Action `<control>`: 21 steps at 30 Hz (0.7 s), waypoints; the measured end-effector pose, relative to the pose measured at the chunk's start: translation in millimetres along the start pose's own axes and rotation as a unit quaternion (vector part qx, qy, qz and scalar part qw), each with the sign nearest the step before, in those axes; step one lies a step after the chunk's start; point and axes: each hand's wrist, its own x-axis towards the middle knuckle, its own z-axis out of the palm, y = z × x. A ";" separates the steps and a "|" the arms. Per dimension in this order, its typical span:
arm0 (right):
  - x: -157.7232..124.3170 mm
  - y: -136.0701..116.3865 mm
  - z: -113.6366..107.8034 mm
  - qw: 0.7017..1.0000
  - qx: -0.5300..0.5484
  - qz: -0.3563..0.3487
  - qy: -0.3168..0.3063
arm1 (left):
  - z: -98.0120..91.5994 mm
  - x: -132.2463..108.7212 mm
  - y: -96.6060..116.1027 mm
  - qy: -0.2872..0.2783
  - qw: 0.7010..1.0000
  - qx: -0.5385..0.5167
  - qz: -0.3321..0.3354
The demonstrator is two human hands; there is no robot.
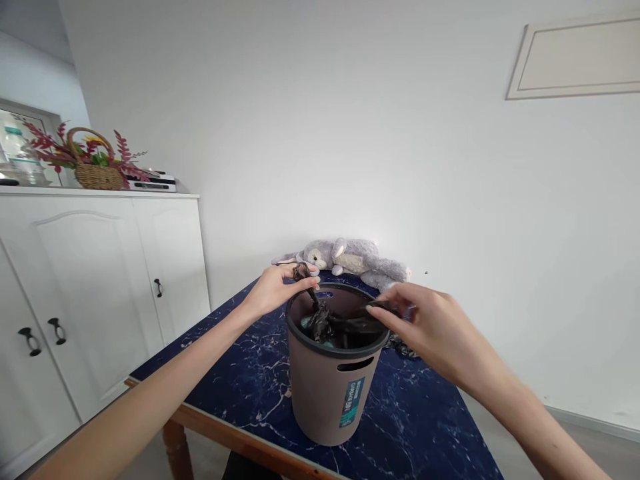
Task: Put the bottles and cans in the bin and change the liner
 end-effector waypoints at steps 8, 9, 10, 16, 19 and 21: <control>53.2 -29.8 44.9 0.967 -0.045 -0.065 -0.244 | 0.2 -29.1 -5.3 0.081 0.993 -0.081 -0.022; 56.8 -29.7 50.0 0.960 -0.045 -0.073 -0.265 | 2.0 -37.0 -14.3 0.122 0.987 -0.102 -0.035; 59.4 -29.6 54.4 0.956 -0.039 -0.076 -0.281 | 4.4 -46.3 -26.0 0.163 0.977 -0.121 -0.057; 61.6 -26.3 66.1 0.958 -0.019 -0.064 -0.279 | 23.1 -122.9 -123.5 0.212 0.941 -0.085 -0.249; 64.4 -17.1 64.3 0.974 -0.041 -0.050 -0.216 | 26.3 -156.1 -150.4 0.157 0.956 -0.009 -0.249; 68.1 -9.0 60.4 0.988 -0.040 -0.033 -0.145 | 25.5 -169.1 -153.1 0.101 0.965 0.016 -0.240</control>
